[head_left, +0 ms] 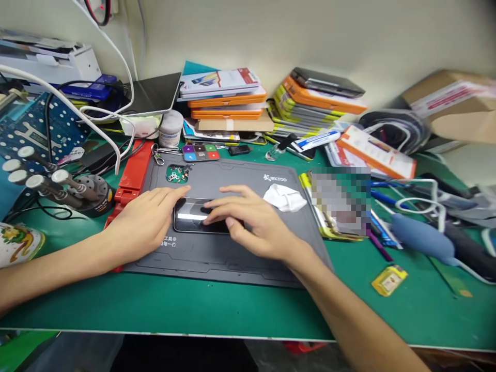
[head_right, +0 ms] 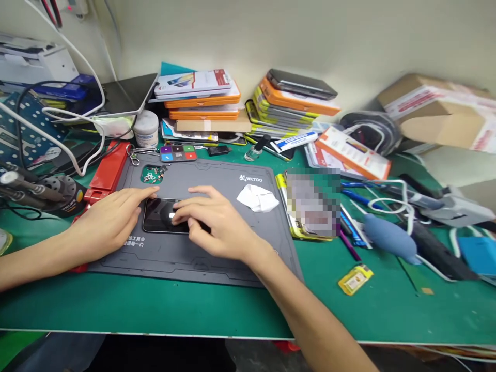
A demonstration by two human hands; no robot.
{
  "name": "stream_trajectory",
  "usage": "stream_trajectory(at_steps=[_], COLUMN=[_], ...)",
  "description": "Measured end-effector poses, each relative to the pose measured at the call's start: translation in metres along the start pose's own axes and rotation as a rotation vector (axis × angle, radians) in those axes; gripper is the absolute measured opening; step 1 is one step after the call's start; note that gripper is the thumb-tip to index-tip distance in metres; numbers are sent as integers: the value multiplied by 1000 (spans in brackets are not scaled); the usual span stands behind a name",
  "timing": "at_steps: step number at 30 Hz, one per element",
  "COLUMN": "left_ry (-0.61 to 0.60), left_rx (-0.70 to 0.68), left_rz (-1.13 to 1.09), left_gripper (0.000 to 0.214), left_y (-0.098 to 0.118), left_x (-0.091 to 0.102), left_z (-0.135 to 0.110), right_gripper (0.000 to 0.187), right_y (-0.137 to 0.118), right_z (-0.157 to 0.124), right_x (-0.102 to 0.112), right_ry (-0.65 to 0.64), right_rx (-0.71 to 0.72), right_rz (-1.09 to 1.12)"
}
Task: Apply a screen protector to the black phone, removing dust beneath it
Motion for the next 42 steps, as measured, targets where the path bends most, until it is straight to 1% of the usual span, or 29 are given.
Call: stream_trajectory(at_steps=[3,6,8,9,10,11,13,14,15,16,17,18,19,20,22,23,25,26,27,28,29,30,31,33,35,36,38,40,42], left_ry=[20,32,37,44,58,75,107,117,119,108,86,57,23,-14,-68,-82,-94,-94,-93,-94,-96,-96,-98,-116,-146,-159,-174,-174,-167], left_rx=[-14,-15,-15,-17,-19,-23,-32,-35,-31,-19,-2,24,67,127,256,306,348,343,337,334,333,333,335,348,366,374,385,390,398], left_rz=[1,28,33,34,37,39,34,20,-3,-36,-81,-139,-216,-314,-546,-660,-826,-872,-901,-921,-934,-940,-939,-917,-892,-887,-897,-912,-925], left_gripper=[63,66,64,62,59,55,49,45,41,38,38,41,45,49,56,59,61,61,61,61,62,62,62,63,65,66,68,69,69], left_y=[1,2,1,1,1,1,2,3,3,2,1,-1,-4,-9,-19,-23,-27,-27,-27,-26,-26,-26,-26,-25,-24,-24,-23,-22,-22], left_x=[1,1,1,1,2,3,6,8,9,11,11,12,11,10,7,5,3,3,3,3,2,2,2,0,-3,-4,-6,-6,-6], left_z=[-2,-3,-4,-4,-4,-3,-3,-3,-3,-2,-2,-2,-2,-2,-5,-7,-8,-9,-9,-9,-9,-9,-9,-8,-7,-6,-6,-7,-9], right_gripper=[36,38,39,37,33,29,23,26,29,31,33,36,40,45,56,58,52,47,42,37,32,28,23,16,15,16,20,25,28], right_y=[7,20,26,28,31,36,52,63,74,83,91,97,103,109,118,121,125,123,118,109,97,82,67,37,15,9,3,4,5], right_z=[3,3,1,0,-3,-9,-27,-39,-49,-55,-59,-65,-73,-81,-95,-99,-100,-96,-89,-80,-68,-55,-43,-21,-8,-6,-6,-8,-6], right_x=[-7,-7,-3,2,10,21,49,62,69,72,71,71,73,77,85,85,78,72,67,62,59,54,47,27,7,0,-10,-16,-20], right_ry=[-11,5,-1,9,46,111,278,341,327,238,93,-12,-58,-74,-49,-54,-97,-106,-88,-49,18,96,128,94,10,-15,-27,-29,-45], right_rx=[-66,-185,-207,-207,-222,-267,-438,-553,-631,-655,-655,-640,-634,-647,-687,-706,-744,-757,-762,-747,-703,-637,-555,-372,-251,-218,-181,-143,-90], right_rz=[80,60,21,-22,-82,-145,-236,-224,-196,-177,-164,-163,-171,-198,-276,-284,-227,-193,-170,-186,-215,-231,-217,-160,-187,-238,-332,-351,-321])
Point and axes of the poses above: each hand's wrist, its own z-axis towards the middle knuckle, its own x-axis out of the back of the hand, y = z × x, the point moved 7 cm from there along z, towards the middle knuckle, and after that the axes turned 12 degrees about -y, right-handed, at the moved point
